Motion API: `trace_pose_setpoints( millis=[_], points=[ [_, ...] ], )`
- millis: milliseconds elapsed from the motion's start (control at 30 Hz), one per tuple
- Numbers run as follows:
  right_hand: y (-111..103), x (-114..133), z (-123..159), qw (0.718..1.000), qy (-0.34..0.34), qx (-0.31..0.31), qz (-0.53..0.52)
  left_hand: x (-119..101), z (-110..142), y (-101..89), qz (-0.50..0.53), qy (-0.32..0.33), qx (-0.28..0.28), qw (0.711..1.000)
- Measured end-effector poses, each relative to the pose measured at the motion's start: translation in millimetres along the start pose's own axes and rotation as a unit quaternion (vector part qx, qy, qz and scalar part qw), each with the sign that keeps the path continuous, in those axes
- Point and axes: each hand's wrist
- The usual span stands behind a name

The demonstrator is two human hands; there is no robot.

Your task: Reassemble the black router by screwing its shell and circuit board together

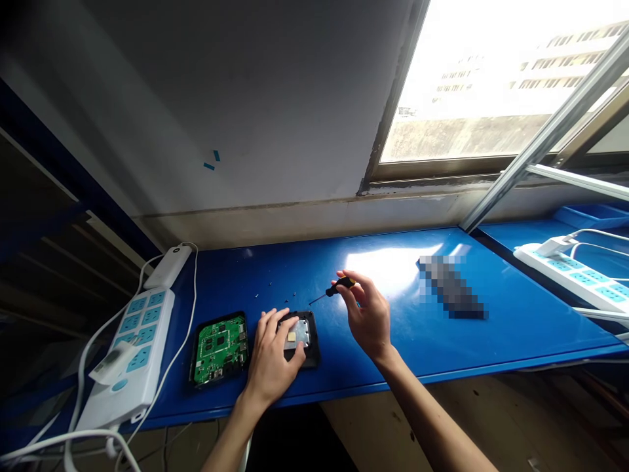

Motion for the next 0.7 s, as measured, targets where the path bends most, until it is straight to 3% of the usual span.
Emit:
trace_pose_setpoints(
  millis=[300, 500, 700],
  points=[
    [-12.3, 19.9, 20.3, 0.978, 0.140, -0.056, -0.143, -2.0, 0.7, -2.9, 0.019, 0.008, -0.047, 0.999],
    [-15.5, 11.0, 40.0, 0.954, 0.216, -0.106, -0.177, -1.2, 3.6, -3.7, 0.037, 0.020, -0.086, 0.995],
    [-20.0, 6.4, 53.6, 0.945, 0.241, -0.120, -0.184, 0.3, 5.3, -2.1, 0.045, 0.041, -0.092, 0.994]
  ],
)
Point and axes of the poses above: each hand's wrist, its own z-axis away from the middle knuckle, its own y-axis out of the palm, x = y × z, and after that the axes turned 5 degrees about -z, right-handed
